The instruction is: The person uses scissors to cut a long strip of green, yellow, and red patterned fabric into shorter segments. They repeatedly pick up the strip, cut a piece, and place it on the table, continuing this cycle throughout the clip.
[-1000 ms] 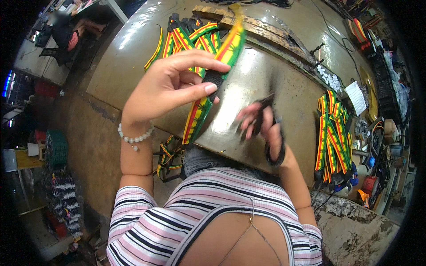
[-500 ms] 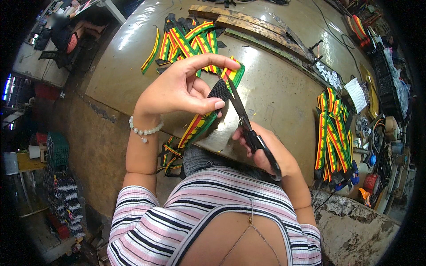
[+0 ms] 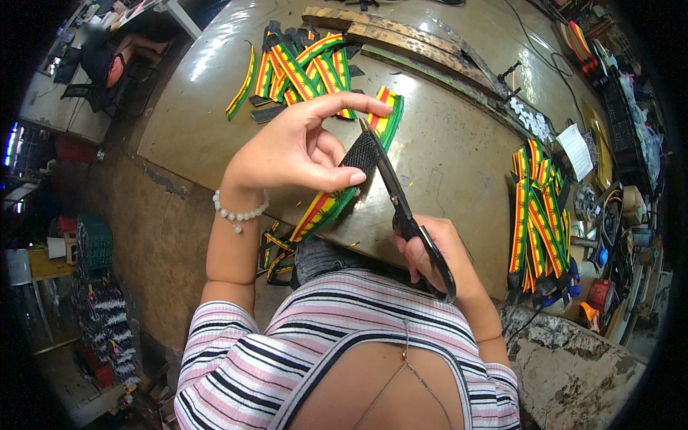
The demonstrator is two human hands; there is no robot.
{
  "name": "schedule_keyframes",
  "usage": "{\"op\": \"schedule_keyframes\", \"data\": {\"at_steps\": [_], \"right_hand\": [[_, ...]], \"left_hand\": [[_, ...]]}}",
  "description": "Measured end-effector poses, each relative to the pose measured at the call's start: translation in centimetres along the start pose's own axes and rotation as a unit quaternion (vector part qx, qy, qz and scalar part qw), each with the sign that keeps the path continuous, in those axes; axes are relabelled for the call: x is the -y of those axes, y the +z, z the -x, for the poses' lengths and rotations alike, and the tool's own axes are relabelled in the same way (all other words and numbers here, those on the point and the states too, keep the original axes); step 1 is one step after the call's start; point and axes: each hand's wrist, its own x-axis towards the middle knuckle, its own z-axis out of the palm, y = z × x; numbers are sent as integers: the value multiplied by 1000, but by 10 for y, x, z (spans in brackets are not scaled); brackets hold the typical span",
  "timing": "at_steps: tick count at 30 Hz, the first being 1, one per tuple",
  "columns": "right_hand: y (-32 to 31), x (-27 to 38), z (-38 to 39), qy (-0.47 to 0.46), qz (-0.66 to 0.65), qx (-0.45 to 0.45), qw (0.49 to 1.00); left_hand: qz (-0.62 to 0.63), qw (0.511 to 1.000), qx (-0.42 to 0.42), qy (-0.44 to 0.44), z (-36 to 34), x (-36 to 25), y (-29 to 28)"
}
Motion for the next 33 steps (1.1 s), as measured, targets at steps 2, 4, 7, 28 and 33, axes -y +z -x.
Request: {"op": "schedule_keyframes", "data": {"at_steps": [2, 4, 7, 28, 33], "right_hand": [[-2, 2, 3, 54, -12, 5, 998], [-3, 0, 4, 78, -15, 7, 997], [-2, -10, 0, -15, 27, -13, 999], [-2, -29, -54, -202, -212, -218, 931], [29, -28, -60, -97, -242, -35, 965]], "left_hand": [[-18, 1000, -16, -2, -1, 0, 1], [-20, 999, -17, 39, -1, 2, 2], [-43, 996, -51, 63, 0, 7, -5], [-88, 982, -120, 119, -1, 47, 30], [-13, 954, -173, 243, -16, 40, 42]]}}
